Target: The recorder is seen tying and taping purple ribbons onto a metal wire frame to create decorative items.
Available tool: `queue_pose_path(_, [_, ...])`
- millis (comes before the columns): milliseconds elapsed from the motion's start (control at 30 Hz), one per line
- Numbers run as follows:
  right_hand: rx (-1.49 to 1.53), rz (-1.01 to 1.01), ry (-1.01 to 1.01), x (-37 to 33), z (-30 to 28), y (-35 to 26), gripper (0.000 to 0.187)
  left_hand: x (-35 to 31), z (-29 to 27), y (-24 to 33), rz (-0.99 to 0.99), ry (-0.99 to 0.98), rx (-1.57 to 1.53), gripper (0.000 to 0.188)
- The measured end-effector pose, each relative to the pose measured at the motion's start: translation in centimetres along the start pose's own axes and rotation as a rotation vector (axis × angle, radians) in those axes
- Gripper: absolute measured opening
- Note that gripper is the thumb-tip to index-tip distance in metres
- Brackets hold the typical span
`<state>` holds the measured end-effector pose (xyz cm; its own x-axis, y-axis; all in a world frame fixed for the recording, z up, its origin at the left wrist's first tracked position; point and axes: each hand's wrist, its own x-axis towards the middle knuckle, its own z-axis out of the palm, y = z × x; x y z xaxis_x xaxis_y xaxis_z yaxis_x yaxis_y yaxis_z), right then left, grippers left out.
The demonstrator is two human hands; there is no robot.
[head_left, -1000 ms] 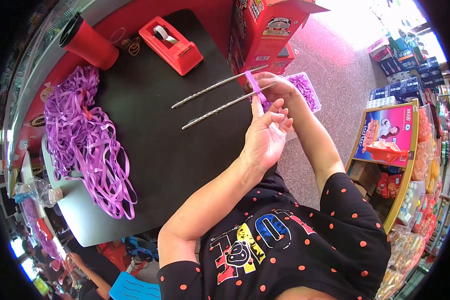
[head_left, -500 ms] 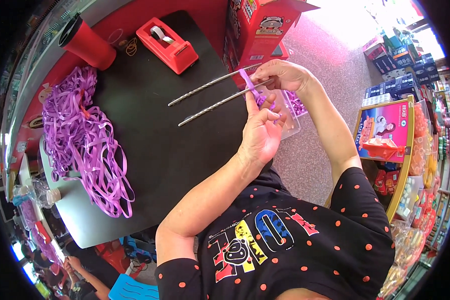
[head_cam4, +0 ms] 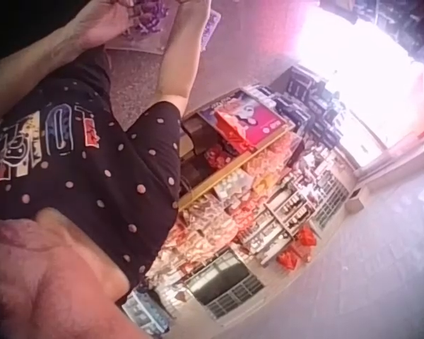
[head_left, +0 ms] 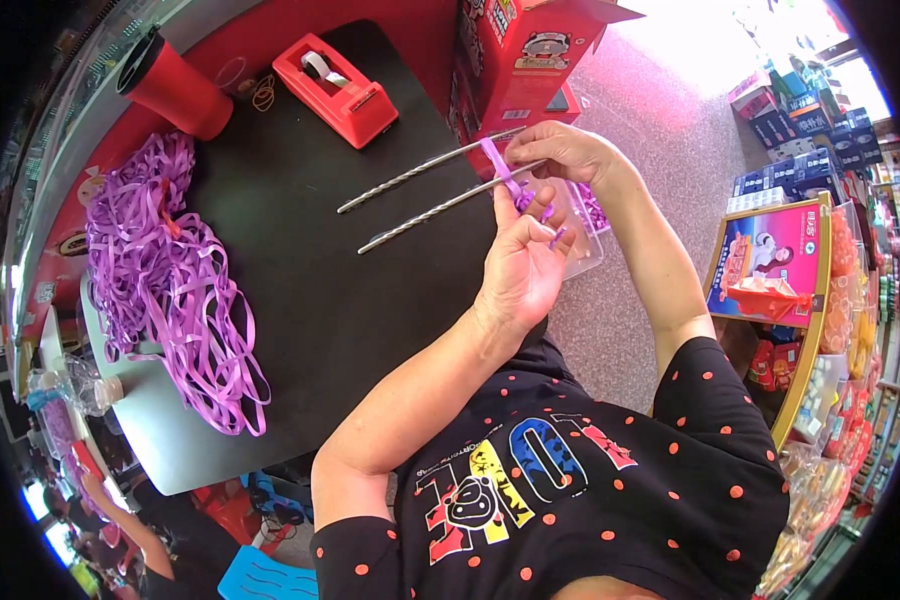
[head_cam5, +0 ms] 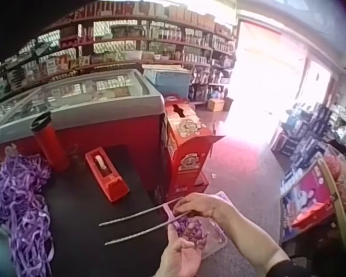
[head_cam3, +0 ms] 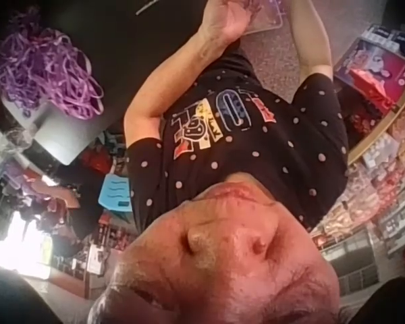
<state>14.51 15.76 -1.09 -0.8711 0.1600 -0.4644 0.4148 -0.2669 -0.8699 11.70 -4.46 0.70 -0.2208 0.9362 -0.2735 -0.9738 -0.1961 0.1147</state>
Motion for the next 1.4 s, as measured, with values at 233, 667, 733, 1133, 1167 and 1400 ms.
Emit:
queue_pose_path(233, [0.278, -0.057, -0.384, 4.2, 0.8, 2.6, 0.024, -0.1, 0.1, 0.1, 0.01, 0.037, -0.005, 0.09])
queue_pose_path(667, [-0.259, -0.077, -0.068, 2.2, 1.7, 1.5, 0.03, -0.3, 0.2, 0.2, 0.004, 0.047, -0.005, 0.087])
queue_pose_path(733, [-0.522, -0.075, 0.155, -0.2, 1.5, -0.6, 0.032, -0.1, 0.2, -0.1, 0.0, 0.025, 0.008, 0.086])
queue_pose_path(1133, [-1.572, -0.873, 0.064, -2.9, 6.3, -6.1, 0.022, 0.2, -0.3, -0.3, -0.015, 0.062, -0.015, 0.088])
queue_pose_path(1167, [-1.577, -0.877, 0.059, -3.0, 6.0, -6.3, 0.022, 0.2, -0.4, -0.3, -0.014, 0.047, -0.003, 0.088])
queue_pose_path(1400, [-1.566, -0.844, 0.061, -3.9, 2.5, -3.8, 0.031, 0.1, -0.1, 0.0, 0.007, 0.028, 0.016, 0.083])
